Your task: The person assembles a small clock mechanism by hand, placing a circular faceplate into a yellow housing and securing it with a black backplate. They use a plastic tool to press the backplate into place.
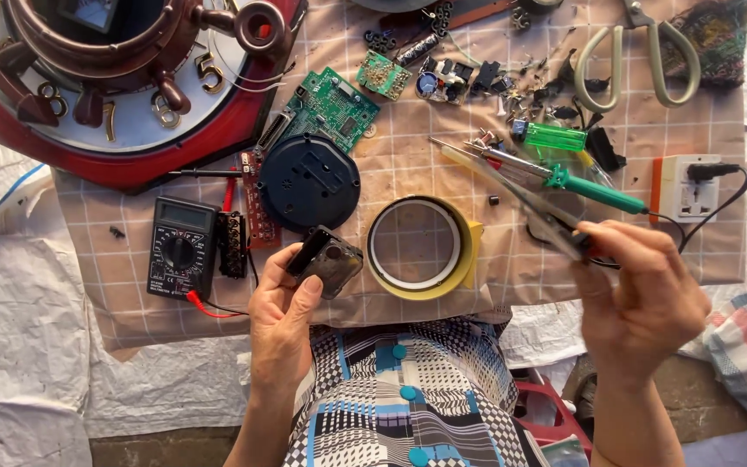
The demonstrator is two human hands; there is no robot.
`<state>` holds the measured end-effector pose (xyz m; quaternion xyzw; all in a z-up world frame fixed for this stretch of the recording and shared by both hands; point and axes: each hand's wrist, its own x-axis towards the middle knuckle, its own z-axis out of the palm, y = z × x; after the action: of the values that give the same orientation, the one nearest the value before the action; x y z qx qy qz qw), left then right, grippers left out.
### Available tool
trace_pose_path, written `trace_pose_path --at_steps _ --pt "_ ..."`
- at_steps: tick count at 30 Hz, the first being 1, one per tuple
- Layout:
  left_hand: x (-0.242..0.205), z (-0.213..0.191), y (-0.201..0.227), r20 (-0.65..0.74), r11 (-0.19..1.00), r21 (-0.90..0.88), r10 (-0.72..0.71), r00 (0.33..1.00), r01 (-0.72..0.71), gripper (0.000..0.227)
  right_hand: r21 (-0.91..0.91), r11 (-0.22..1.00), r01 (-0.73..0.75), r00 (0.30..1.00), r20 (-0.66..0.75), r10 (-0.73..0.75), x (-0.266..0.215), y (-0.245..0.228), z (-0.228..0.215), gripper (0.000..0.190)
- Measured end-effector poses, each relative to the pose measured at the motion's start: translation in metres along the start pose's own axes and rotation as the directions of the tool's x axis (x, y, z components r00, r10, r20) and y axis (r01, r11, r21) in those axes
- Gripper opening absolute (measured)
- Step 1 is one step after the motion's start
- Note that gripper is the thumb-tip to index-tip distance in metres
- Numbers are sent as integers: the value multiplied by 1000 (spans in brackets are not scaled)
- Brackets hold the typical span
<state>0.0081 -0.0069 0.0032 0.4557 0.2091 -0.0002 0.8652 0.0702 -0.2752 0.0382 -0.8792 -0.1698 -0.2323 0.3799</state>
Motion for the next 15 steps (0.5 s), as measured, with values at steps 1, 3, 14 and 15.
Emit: trace_pose_path --at_steps 1,3,14,15 --pt "0 -1 -1 -5 1000 13 9 1000 -9 39 168 969 -182 983 35 179 -1 -1 -4 24" --pt "-2 -2 -2 -14 1000 25 20 1000 -19 39 322 877 -356 934 108 339 -2 -2 -5 28" --pt "-10 -17 1 -38 998 19 61 997 -60 39 539 581 -610 790 470 394 -9 -15 5 35" --pt "-11 -19 2 -49 998 16 63 997 -63 39 538 580 -612 788 479 387 -7 -22 8 35"
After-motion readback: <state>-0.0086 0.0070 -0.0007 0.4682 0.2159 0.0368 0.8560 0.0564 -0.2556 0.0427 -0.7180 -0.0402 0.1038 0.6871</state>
